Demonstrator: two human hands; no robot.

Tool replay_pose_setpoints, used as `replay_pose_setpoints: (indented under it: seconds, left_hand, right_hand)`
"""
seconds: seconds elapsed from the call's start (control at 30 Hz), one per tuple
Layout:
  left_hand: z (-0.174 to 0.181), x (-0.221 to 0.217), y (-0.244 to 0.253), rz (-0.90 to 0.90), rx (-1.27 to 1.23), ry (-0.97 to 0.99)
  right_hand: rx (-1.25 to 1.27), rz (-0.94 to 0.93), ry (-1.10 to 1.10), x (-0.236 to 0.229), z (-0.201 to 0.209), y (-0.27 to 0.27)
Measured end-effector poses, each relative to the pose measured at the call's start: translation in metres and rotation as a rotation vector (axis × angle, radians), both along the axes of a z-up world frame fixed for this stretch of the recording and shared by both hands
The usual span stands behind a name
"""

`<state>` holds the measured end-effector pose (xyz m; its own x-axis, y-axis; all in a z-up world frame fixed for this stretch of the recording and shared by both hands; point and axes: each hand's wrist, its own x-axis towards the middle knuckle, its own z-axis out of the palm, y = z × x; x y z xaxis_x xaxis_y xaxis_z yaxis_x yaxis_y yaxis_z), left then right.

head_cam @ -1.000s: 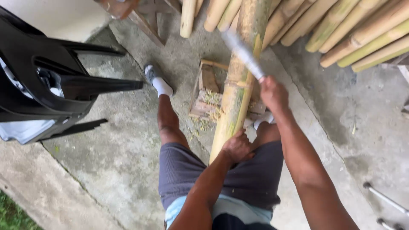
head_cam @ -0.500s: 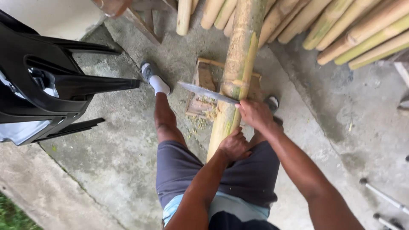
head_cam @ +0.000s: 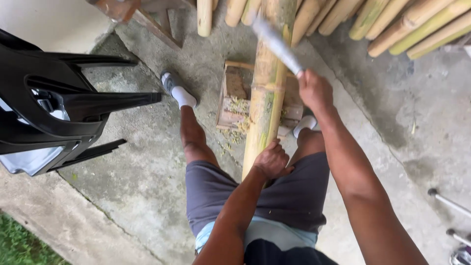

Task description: Scraping the outer green layer off a bamboo pole using a metal scraper and a machete.

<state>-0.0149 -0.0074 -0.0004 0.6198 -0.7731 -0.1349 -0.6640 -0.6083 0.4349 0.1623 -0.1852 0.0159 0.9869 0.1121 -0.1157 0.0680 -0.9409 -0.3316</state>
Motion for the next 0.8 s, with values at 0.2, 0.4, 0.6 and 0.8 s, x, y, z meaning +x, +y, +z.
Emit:
replay_pose_setpoints:
  seconds: [0.2, 0.4, 0.6, 0.8]
  left_hand:
    - [0.004, -0.001, -0.002, -0.051, 0.061, 0.032]
    - [-0.002, 0.003, 0.002, -0.001, -0.024, -0.056]
    - [0.002, 0.012, 0.001, 0.001, 0.058, 0.059]
    - [-0.001, 0.007, 0.001, -0.024, 0.041, -0.048]
  right_hand:
    - [0.035, 0.44, -0.298, -0.032, 0.019, 0.025]
    - [0.142, -0.237, 0.131, -0.019, 0.024, 0.035]
    - [-0.022, 0.223, 0.034, -0.006, 0.011, 0.029]
    - [-0.236, 0.23, 0.347, -0.005, 0.065, 0.071]
